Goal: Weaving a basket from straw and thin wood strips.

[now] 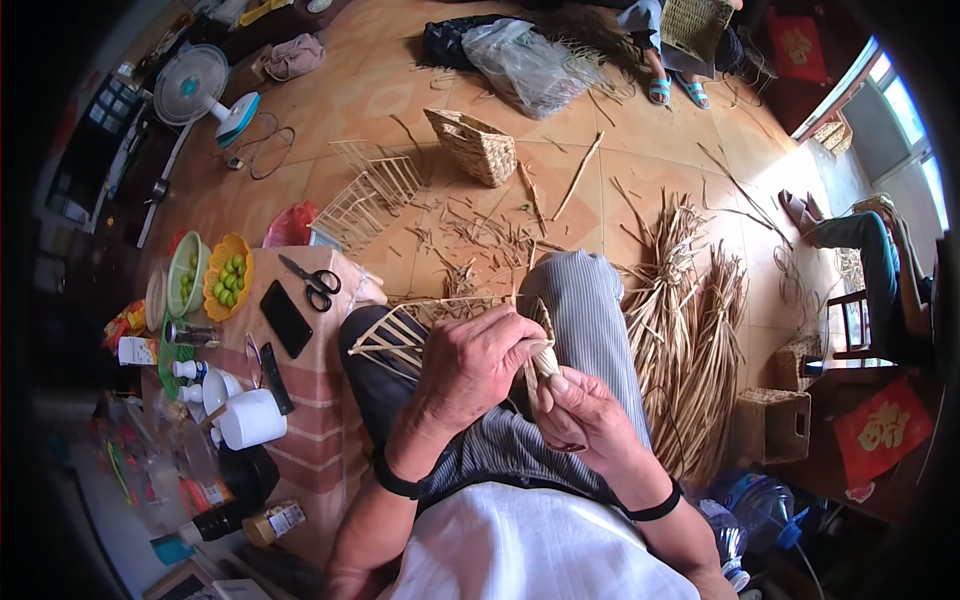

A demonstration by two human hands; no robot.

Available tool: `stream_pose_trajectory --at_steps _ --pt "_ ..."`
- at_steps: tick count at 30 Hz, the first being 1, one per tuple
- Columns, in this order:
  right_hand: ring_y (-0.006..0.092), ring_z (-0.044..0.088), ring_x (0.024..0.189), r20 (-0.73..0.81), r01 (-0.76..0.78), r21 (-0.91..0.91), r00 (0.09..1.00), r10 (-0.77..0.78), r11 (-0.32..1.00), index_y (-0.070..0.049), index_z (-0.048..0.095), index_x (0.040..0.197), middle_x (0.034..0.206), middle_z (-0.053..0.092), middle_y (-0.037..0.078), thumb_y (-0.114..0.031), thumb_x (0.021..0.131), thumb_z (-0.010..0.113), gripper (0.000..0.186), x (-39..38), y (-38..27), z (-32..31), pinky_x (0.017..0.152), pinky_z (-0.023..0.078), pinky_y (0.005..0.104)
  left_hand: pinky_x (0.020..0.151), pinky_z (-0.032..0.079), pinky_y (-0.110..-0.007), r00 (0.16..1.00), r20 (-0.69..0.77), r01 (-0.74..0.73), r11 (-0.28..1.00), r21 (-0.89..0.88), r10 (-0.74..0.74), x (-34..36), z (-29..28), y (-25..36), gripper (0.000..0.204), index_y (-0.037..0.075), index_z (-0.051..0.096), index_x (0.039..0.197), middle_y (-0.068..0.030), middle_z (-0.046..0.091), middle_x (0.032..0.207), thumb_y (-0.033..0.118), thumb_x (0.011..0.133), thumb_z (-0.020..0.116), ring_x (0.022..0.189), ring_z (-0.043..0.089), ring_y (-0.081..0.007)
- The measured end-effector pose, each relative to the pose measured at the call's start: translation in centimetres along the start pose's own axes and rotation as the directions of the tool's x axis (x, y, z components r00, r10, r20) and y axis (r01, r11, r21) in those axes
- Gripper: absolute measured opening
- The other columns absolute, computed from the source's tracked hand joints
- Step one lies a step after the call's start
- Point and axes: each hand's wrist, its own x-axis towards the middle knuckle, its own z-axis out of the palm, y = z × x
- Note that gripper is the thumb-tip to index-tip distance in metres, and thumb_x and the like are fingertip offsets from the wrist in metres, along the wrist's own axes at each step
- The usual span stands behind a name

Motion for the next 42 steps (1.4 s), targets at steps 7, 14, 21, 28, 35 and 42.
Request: stream_pose_trajectory --at_steps 7,14,21,28,35,42 --pt "0.0079 0.03 0.045 0.069 -0.023 0.357 0.998 -0.002 0.934 -0.003 0.058 0.098 0.055 0.038 -0.006 -0.028 0.115 0.052 0.03 -0.7 -0.2 0.4 0.048 0.029 0.0264 0.067 0.058 -0.036 0.997 0.041 -0.067 0.998 -0.02 0.068 0.4 -0.4 -0.6 0.017 0.006 0.077 0.1 -0.008 0.072 0.085 0.01 0.085 0.084 0.078 0.074 -0.0268" --pt "0.0054 0.031 0.044 0.052 -0.009 0.299 0.999 -0.007 0.954 0.0 0.057 0.107 0.054 0.042 -0.006 -0.029 0.112 0.057 0.03 -4.8 -3.3 -0.7 0.045 0.027 0.0263 0.069 0.059 -0.036 0.994 0.079 -0.076 0.996 -0.049 0.08 0.1 -1.2 -0.1 0.029 0.008 0.08 0.105 -0.0066 0.074 0.091 0.011 0.078 0.089 0.082 0.075 -0.0254" --pt "0.0135 0.048 0.035 0.319 0.45 0.112 0.828 -0.461 0.886 -0.005 0.066 0.11 0.061 0.061 0.006 -0.029 0.11 0.055 0.027 -7.2 -5.7 -4.7 0.03 0.032 0.0276 0.066 0.056 -0.04 1.0 0.017 0.003 1.0 -0.013 -0.002 -0.1 -0.4 0.5 0.018 0.006 0.075 0.095 -0.0083 0.07 0.084 0.01 0.082 0.086 0.077 0.073 -0.029" --pt "0.0084 0.062 0.074 -0.146 0.222 -0.47 0.935 -0.323 0.854 0.0 0.058 0.133 0.1 0.069 0.006 -0.012 0.103 0.073 0.035 -1.0 -3.4 -2.4 0.061 0.05 0.022 0.068 0.054 -0.042 0.982 0.071 0.173 0.985 0.017 -0.174 0.6 -0.3 2.5 0.015 0.003 0.067 0.094 -0.0127 0.069 0.084 0.01 0.09 0.08 0.079 0.071 -0.035" --pt "0.0036 0.057 0.072 -0.02 0.288 -0.748 0.89 -0.455 0.598 -0.001 0.07 0.106 0.088 0.068 0.0 -0.022 0.104 0.075 0.022 3.3 -5.7 -0.1 0.06 0.044 0.0199 0.068 0.053 -0.043 0.972 0.09 0.216 0.976 -0.001 -0.215 0.6 -0.2 1.8 0.019 0.003 0.064 0.094 -0.012 0.069 0.086 0.016 0.094 0.079 0.079 0.07 -0.0343" --pt "0.0058 0.059 0.08 -0.084 0.232 -0.521 0.944 -0.32 0.821 -0.002 0.071 0.103 0.086 0.066 -0.005 -0.019 0.104 0.076 0.018 5.8 -4.3 -1.9 0.071 0.048 0.0245 0.069 0.057 -0.043 0.945 0.078 0.327 0.936 -0.132 -0.319 -0.4 -0.8 2.4 0.028 0.008 0.064 0.113 -0.0109 0.07 0.088 0.011 0.09 0.081 0.079 0.073 -0.0336"
